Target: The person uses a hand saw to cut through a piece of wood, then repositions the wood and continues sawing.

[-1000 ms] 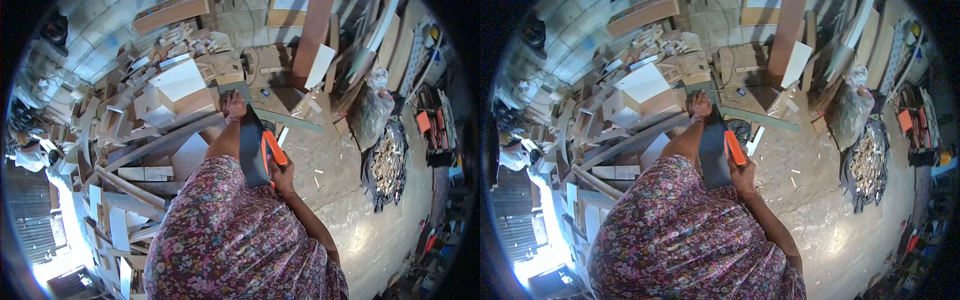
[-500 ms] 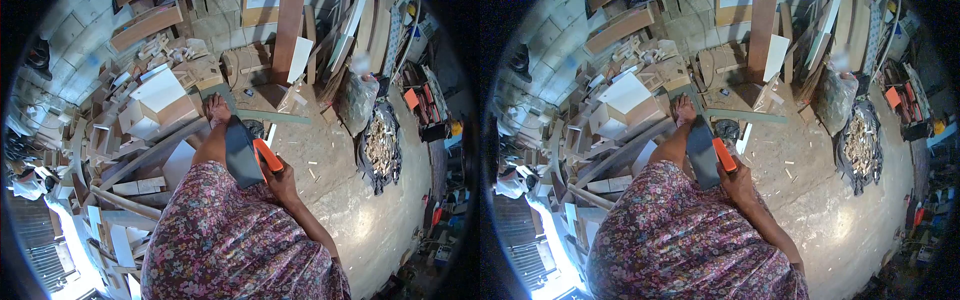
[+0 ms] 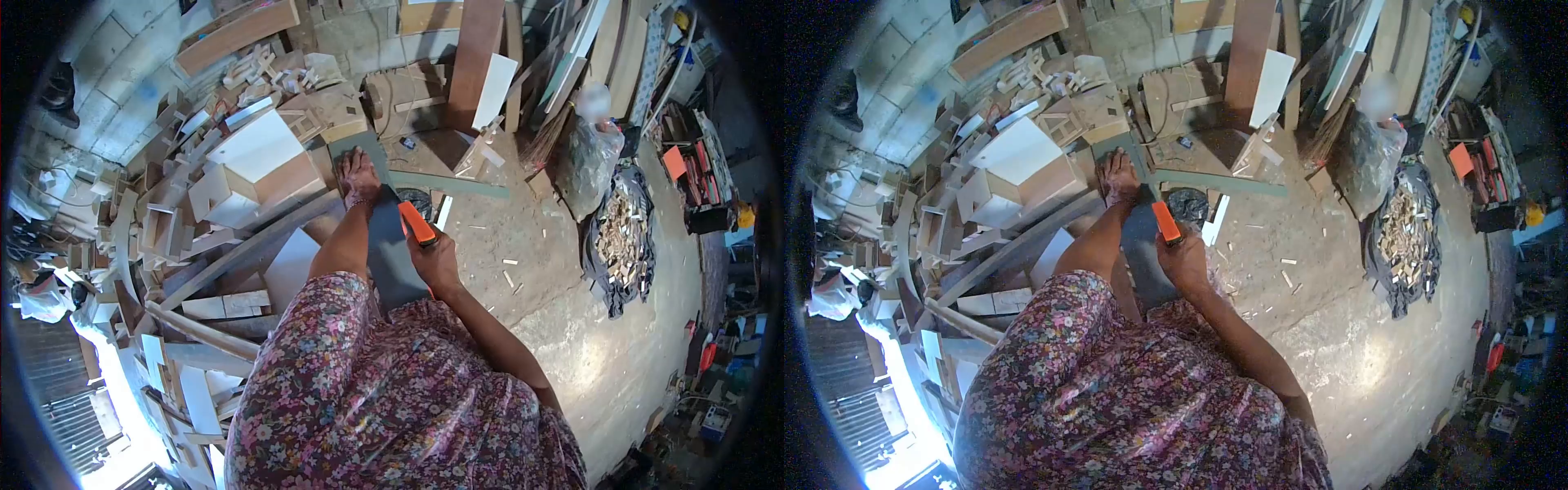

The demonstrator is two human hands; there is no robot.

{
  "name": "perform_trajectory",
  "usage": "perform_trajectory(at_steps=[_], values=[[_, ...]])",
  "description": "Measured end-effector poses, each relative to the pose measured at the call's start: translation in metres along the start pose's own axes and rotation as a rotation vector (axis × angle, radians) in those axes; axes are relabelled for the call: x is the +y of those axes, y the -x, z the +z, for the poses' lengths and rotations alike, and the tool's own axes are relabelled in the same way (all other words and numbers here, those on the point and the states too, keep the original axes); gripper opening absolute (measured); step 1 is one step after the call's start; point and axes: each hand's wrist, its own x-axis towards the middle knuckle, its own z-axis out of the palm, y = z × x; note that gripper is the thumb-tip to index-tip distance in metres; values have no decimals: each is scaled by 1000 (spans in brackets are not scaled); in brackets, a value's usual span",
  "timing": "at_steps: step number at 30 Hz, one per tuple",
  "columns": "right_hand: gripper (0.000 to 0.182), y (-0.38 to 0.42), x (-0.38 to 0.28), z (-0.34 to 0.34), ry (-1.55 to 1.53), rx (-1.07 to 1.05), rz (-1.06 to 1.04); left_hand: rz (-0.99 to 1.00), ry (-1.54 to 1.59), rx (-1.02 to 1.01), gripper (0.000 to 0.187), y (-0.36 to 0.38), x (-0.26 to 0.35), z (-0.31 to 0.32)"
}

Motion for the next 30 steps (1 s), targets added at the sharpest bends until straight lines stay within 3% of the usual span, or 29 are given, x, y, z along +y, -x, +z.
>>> perform_trajectory(at_steps=[5, 11, 17, 19, 22, 25, 28, 30], values=[[18, 10, 11, -2, 2, 31, -102, 12, -9, 84, 35, -5, -16, 26], [20, 16, 7, -11, -45, 5, -122, -8, 8, 38, 33, -6, -13, 20], [24, -14, 12, -14, 91, -55, 7, -2, 11, 63, 34, -3, -8, 16], [26, -15, 12, -11, 2, -68, 72, 2, 41, 72, 35, -2, -9, 18], [26, -2, 11, -2, 21, 29, -127, -13, 42, 23, 35, -5, -8, 13], [26, 26, -6, -20, 102, 39, -197, -33, -7, -14, 36, -5, -5, 6], [25, 69, -19, -44, 6, 30, -35, -20, -16, -55, 36, 14, -8, 15], [24, 59, -23, -51, -14, 34, -21, -32, -15, -40, 36, -10, -5, 20]])
